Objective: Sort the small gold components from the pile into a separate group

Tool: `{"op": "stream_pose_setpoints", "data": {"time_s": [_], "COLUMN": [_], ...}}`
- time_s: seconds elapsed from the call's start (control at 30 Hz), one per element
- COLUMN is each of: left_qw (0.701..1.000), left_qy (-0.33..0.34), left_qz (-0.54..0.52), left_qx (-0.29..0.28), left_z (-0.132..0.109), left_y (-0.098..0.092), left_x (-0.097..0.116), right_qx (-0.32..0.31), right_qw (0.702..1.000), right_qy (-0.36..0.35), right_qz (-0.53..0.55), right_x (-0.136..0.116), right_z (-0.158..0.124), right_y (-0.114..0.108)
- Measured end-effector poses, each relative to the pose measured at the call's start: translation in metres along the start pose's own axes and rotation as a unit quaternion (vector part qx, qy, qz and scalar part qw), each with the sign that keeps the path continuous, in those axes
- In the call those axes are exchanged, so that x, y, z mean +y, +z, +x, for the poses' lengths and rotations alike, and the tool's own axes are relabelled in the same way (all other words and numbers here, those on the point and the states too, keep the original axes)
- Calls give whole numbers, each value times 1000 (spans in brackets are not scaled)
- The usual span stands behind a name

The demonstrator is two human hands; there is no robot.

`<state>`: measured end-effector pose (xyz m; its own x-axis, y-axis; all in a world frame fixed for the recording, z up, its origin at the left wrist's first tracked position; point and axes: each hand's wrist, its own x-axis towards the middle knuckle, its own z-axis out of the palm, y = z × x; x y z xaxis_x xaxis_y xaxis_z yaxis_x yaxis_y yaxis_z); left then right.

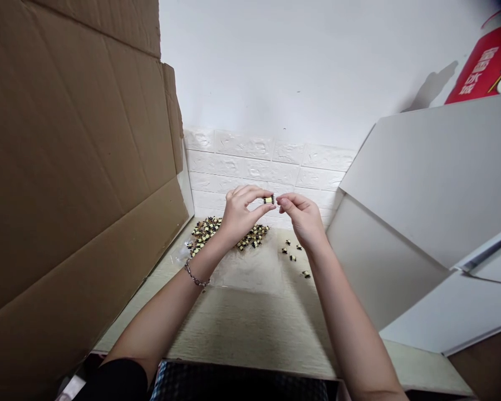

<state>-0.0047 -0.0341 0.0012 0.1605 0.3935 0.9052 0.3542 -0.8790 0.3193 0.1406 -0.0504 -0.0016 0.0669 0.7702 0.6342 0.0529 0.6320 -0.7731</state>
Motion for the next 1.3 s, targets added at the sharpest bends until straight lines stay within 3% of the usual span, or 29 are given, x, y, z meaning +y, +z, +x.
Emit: {"op": "stream_pose_setpoints", "data": {"time_s": [0.23, 0.37, 0.53, 0.77, 0.9, 1.03, 1.3], "left_qw": [998, 995, 992, 985, 980, 972, 961], "left_qy": [4, 11, 7, 3, -6, 6, 43], "left_qz": [64, 89, 115, 163, 190, 226, 269], "left_qx": [-23, -44, -60, -63, -63, -57, -40], "left_z": [-4, -6, -7, -10, -11, -12, -17], "left_y": [2, 3, 4, 6, 7, 8, 9], "left_x": [3, 2, 2, 3, 2, 1, -2], "right_qx": [54, 74, 93, 107, 109, 107, 94], "right_qw": [996, 979, 919, 834, 807, 807, 857], "right_qy": [-20, -82, -178, -221, -239, -235, -178], "right_qz": [-72, -173, -340, -494, -529, -532, -475], "right_x": [6, 2, -6, -5, -2, 0, 5], "right_z": [1, -1, -6, -9, -9, -9, -10], "right_y": [3, 2, 1, 3, 4, 6, 16]}}
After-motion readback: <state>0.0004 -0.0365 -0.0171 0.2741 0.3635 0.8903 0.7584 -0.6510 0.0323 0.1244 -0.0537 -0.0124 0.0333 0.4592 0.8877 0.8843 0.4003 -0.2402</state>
